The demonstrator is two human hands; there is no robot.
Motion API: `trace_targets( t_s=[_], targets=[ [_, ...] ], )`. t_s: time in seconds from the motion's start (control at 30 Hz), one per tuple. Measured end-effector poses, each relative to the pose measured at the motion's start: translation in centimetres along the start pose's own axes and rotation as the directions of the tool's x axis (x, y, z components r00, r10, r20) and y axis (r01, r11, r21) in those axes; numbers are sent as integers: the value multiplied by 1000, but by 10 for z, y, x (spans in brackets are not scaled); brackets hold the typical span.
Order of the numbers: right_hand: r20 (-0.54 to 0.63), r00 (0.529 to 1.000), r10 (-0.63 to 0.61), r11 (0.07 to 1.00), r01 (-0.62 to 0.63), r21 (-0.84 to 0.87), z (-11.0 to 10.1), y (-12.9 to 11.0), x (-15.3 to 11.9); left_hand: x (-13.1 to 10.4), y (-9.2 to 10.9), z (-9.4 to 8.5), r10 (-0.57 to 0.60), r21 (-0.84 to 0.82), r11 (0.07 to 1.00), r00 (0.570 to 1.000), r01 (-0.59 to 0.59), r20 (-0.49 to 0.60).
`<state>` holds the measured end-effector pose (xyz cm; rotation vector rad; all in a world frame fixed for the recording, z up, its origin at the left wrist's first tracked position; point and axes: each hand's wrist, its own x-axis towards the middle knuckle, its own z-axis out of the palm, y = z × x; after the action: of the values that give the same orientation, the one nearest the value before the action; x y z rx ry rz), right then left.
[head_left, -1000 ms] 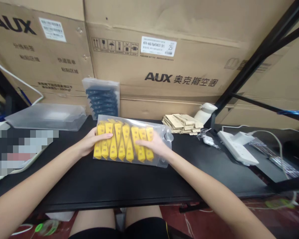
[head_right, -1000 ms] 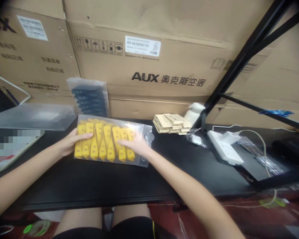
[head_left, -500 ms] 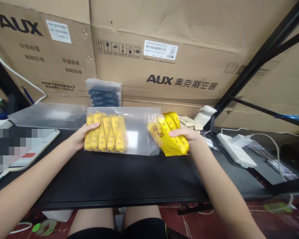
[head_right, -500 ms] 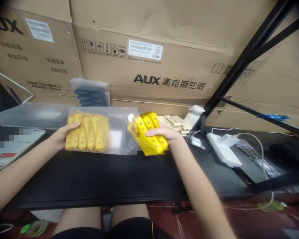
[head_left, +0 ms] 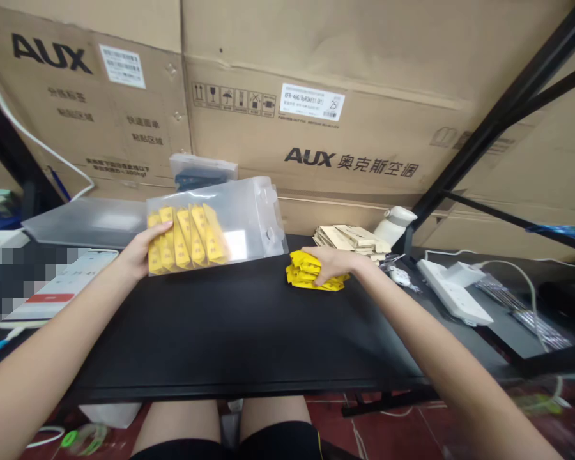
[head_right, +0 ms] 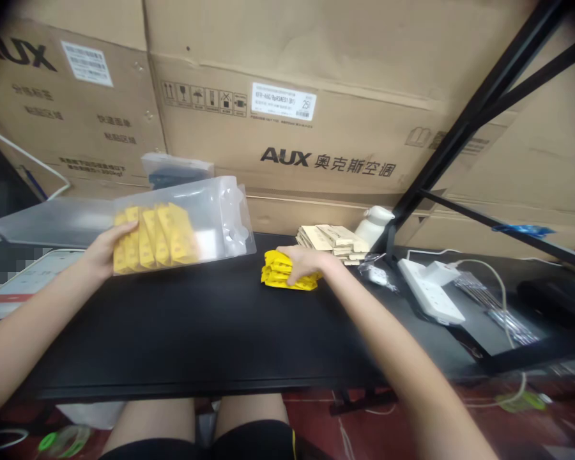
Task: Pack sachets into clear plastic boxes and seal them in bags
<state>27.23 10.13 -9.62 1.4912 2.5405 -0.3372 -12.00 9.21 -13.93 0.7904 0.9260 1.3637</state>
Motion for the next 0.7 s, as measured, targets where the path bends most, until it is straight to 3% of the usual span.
trace_targets(
  t_s=[0.17, 0.33, 0.47, 0.6, 0.7],
  targets=[
    [24, 990, -136, 952, 137, -273, 5, -25, 8, 0, -2, -2, 14, 22, 1000, 1000, -14, -2],
    [-77, 965, -250, 756, 145, -639, 5, -35, 6, 1, -4, -2, 11, 22, 1000, 1000, -11, 1],
    [-49, 964, -263, 712, 160, -684, 4, -29, 9, 0, -5, 1, -20, 7, 1000, 1000, 19, 22],
    [3, 894, -448, 676, 341, -653, 1, -13, 16, -1, -5, 2, -62, 3, 998, 997, 62, 37],
    [3, 853, -522, 650, 400, -646, 0, -4, 19, -1, -5, 3, -52, 26, 998, 998, 51, 29]
  ],
)
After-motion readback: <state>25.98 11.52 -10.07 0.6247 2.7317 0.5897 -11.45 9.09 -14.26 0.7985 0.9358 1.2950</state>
